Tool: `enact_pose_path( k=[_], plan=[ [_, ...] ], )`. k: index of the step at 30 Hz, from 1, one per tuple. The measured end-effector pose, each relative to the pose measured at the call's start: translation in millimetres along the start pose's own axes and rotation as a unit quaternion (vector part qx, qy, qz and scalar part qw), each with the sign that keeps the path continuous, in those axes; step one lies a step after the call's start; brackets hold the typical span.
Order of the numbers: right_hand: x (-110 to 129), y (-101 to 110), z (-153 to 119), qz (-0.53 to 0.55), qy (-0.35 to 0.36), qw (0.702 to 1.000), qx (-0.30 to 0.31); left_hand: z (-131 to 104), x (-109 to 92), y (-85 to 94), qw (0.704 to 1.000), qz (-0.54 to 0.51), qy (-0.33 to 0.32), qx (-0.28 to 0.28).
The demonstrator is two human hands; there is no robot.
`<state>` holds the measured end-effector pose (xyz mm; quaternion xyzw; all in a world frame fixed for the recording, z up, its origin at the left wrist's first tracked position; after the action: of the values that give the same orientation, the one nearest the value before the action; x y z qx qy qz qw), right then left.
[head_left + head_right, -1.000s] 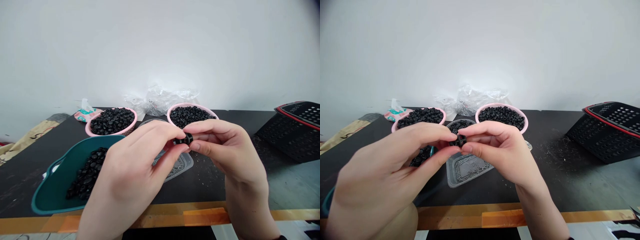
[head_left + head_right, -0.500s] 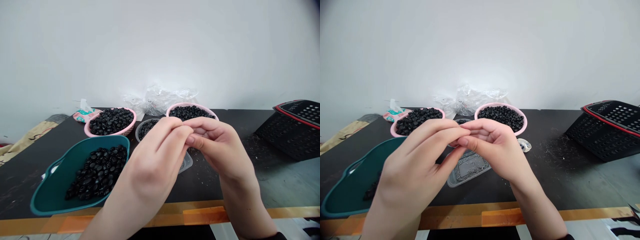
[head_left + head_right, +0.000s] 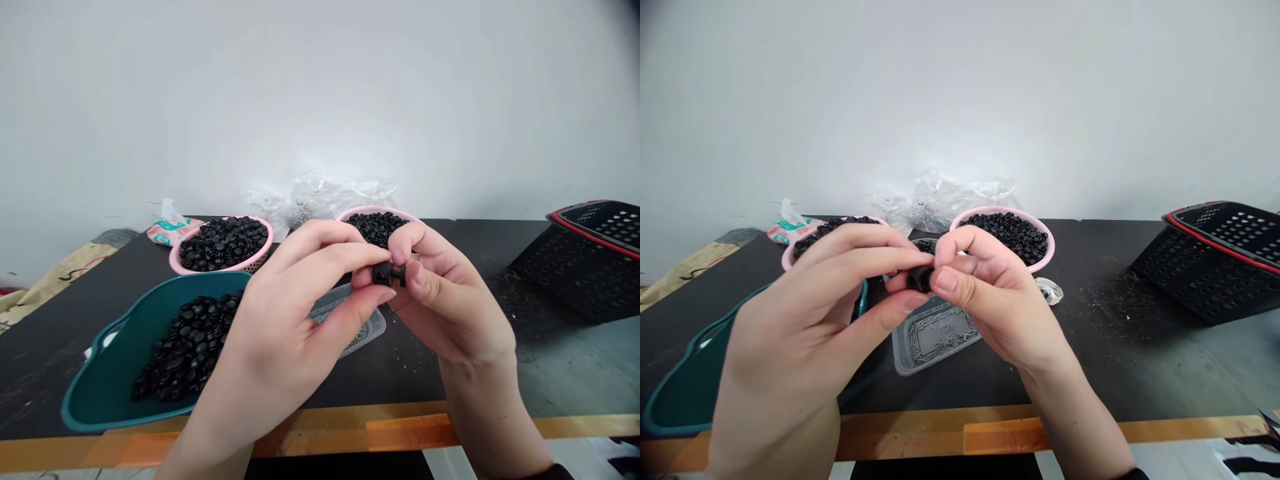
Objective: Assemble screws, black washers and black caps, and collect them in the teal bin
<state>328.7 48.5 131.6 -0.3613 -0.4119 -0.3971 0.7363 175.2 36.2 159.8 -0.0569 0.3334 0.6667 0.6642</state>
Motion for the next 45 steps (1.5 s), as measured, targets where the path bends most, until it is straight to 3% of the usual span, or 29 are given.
enact_pose_path(
  k=[4,9,17,32,41,45],
  plan=[
    [0.8,-3.5,-1.5,0.002,0.003,1.0,0.015,0.8,-0.5,-0.6,1.0,-0.009,-0.003,-0.011],
    [0.4,-10.2,-4.9,0.008,0.012,1.0,0.013,1.5,4.7,0.6,0.995,-0.092,0.029,-0.013],
    [0.5,-15.3,-9.6,0.015,0.023,1.0,-0.015,6.7,22.2,0.2,0.962,-0.261,0.086,0.0],
    [-2.7,-13.0,-6.2,-0.007,0.007,0.999,-0.033,5.6,20.0,-1.3,0.976,-0.207,0.066,-0.025],
    [-3.6,1.4,-0.9,-0.009,-0.032,0.999,0.041,8.7,21.6,0.7,0.983,-0.166,0.084,0.015],
    [-2.6,4.8,-2.3,-0.047,-0.017,0.999,0.014,10.9,20.8,-0.3,0.982,-0.162,0.098,0.024]
  ],
)
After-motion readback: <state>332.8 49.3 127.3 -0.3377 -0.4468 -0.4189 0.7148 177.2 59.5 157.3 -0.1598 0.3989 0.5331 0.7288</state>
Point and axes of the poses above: each hand's wrist, its own z-axis towards the middle knuckle, its own y-axis out of the back of the hand, x = y × z, the point moved 4 cm from there along z, towards the middle knuckle, and after that the axes turned 13 degrees about -z, right-handed, at the moved point
